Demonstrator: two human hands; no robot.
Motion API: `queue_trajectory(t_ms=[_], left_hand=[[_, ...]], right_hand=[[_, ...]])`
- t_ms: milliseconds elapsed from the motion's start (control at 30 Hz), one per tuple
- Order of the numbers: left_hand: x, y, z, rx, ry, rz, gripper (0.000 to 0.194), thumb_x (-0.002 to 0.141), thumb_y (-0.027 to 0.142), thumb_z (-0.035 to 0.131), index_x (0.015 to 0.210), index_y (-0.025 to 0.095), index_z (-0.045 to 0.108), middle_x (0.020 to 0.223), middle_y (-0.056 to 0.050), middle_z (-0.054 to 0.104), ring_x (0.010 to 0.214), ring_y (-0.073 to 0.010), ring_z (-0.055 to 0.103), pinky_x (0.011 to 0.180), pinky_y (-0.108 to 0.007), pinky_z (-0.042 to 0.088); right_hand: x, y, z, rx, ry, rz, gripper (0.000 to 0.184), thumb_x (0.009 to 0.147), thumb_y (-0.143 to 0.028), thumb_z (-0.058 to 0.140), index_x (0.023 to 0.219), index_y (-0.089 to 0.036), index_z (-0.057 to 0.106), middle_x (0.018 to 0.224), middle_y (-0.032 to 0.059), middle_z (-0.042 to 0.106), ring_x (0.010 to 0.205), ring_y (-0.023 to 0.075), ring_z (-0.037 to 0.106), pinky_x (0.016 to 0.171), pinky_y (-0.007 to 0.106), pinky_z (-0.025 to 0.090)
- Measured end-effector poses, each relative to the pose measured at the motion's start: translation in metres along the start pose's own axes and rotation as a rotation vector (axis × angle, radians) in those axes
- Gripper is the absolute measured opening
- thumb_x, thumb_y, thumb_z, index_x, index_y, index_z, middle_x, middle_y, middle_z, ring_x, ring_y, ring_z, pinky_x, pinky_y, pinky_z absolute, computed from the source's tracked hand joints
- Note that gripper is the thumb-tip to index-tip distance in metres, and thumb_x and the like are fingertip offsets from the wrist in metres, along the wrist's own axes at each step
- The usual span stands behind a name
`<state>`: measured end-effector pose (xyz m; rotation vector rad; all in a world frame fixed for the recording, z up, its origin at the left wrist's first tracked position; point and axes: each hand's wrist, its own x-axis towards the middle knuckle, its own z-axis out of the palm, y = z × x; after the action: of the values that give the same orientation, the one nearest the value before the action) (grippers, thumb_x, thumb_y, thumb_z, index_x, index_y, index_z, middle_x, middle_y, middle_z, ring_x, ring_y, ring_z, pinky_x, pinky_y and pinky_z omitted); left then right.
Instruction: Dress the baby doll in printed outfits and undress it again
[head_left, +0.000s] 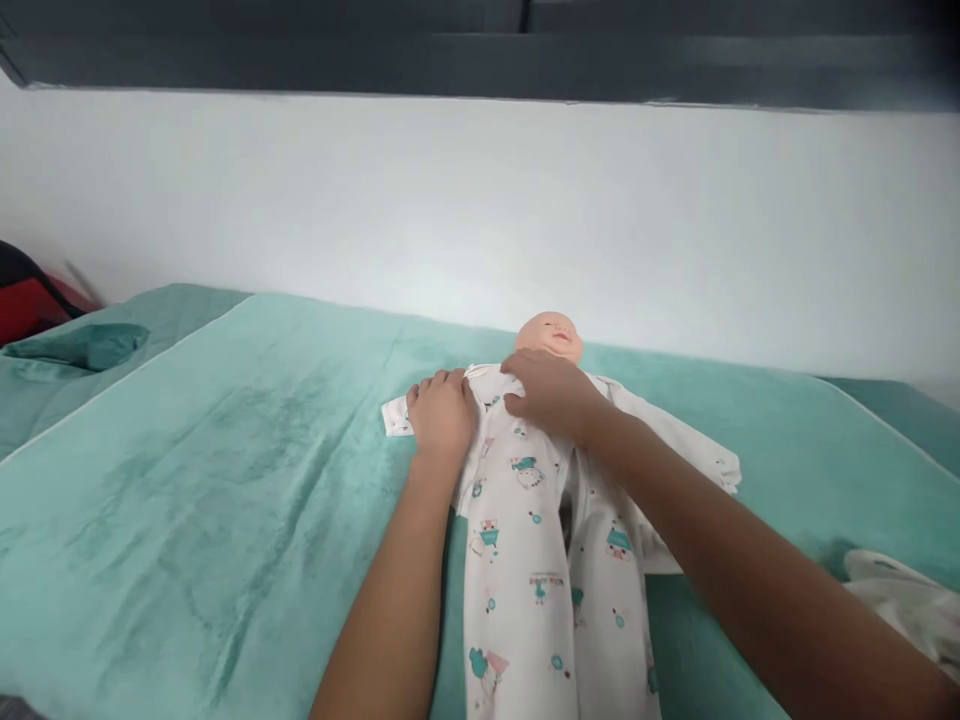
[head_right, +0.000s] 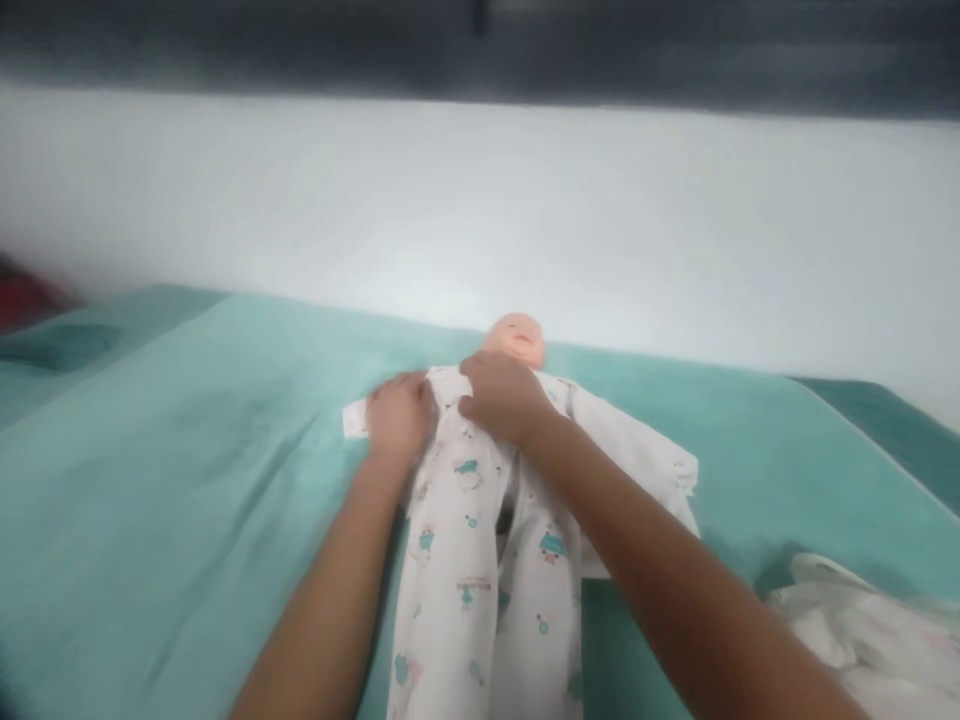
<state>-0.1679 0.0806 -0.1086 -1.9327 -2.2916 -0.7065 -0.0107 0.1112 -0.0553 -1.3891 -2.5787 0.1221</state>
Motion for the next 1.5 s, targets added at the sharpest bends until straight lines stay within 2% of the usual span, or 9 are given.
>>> queue_trajectory(t_ms=[133,233,433,667,900,1267,1333,1433,1500], left_hand=[[0.0,0.002,-0.005,0.004,-0.003,-0.055,0.036,0.099,0.026,0.032,0.104,0.018,0.066,0.102,-0.012,0.071,0.102,-0.0286,0.063,0.092,-0.043,0.041],[0.001,0.003,-0.002,-0.008,-0.004,-0.051,0.034,0.098,0.025,0.033,0.102,0.018,0.066,0.102,-0.012,0.071,0.102,-0.029,0.064,0.092,-0.043,0.041],[0.005,0.0,0.006,0.011,-0.01,-0.044,0.033,0.097,0.026,0.034,0.094,0.02,0.066,0.099,-0.012,0.071,0.102,-0.0298,0.064,0.091,-0.043,0.04],[0.001,0.0,-0.006,-0.043,0.04,-0.057,0.032,0.098,0.026,0.034,0.098,0.019,0.066,0.102,-0.011,0.071,0.101,-0.028,0.064,0.084,-0.039,0.042],[0.002,-0.004,-0.011,-0.102,-0.01,-0.13,0.03,0.097,0.026,0.037,0.098,0.021,0.066,0.105,-0.01,0.07,0.1,-0.0269,0.064,0.08,-0.036,0.043],[0.004,-0.016,-0.003,-0.127,-0.16,-0.182,0.028,0.094,0.02,0.038,0.1,0.02,0.066,0.107,-0.014,0.069,0.106,-0.0324,0.064,0.086,-0.044,0.046],[0.005,-0.017,-0.003,-0.186,-0.11,-0.198,0.029,0.091,0.015,0.04,0.109,0.019,0.063,0.116,-0.014,0.066,0.11,-0.032,0.063,0.088,-0.045,0.047],[0.005,-0.016,-0.008,-0.348,0.156,-0.217,0.049,0.083,0.007,0.042,0.13,0.018,0.051,0.135,-0.015,0.054,0.121,-0.0284,0.057,0.093,-0.041,0.049],[0.004,-0.013,-0.011,-0.373,0.292,-0.136,0.061,0.079,0.002,0.042,0.137,0.02,0.047,0.144,-0.015,0.047,0.132,-0.0272,0.048,0.105,-0.042,0.042]], right_hand=[[-0.002,0.009,-0.009,-0.007,-0.057,0.033,0.044,0.083,-0.031,0.054,0.125,-0.02,0.06,0.131,0.009,0.062,0.119,0.0275,0.056,0.089,0.038,0.046],[0.019,0.004,-0.015,-0.031,-0.211,-0.047,0.042,0.084,-0.038,0.054,0.121,-0.022,0.065,0.129,0.0094,0.064,0.113,0.0294,0.06,0.087,0.039,0.047],[0.062,-0.013,-0.004,-0.039,-0.512,-0.127,0.032,0.081,-0.04,0.061,0.106,-0.025,0.074,0.098,0.008,0.075,0.082,0.0269,0.069,0.069,0.035,0.048],[0.049,0.007,-0.017,0.0,-0.349,-0.095,0.055,0.08,-0.053,0.064,0.132,-0.036,0.062,0.132,0.0033,0.065,0.111,0.0306,0.063,0.085,0.038,0.048],[0.015,0.046,-0.047,-0.021,-0.185,0.034,0.042,0.086,-0.051,0.059,0.122,-0.033,0.069,0.114,0.0058,0.07,0.1,0.0295,0.065,0.084,0.039,0.046],[-0.007,0.051,-0.058,-0.043,-0.085,0.1,0.039,0.088,-0.049,0.054,0.121,-0.035,0.07,0.111,0.0041,0.07,0.104,0.0315,0.062,0.084,0.042,0.046],[-0.007,0.052,-0.056,-0.018,-0.073,0.106,0.04,0.087,-0.05,0.055,0.121,-0.036,0.069,0.112,0.0032,0.071,0.107,0.032,0.062,0.086,0.042,0.046],[-0.003,0.046,-0.045,0.033,-0.068,0.102,0.043,0.088,-0.051,0.054,0.126,-0.035,0.067,0.124,0.003,0.068,0.111,0.0317,0.061,0.091,0.043,0.045],[0.003,0.04,-0.034,0.061,-0.068,0.103,0.044,0.088,-0.049,0.054,0.127,-0.032,0.066,0.129,0.004,0.066,0.113,0.0307,0.061,0.094,0.043,0.045]])
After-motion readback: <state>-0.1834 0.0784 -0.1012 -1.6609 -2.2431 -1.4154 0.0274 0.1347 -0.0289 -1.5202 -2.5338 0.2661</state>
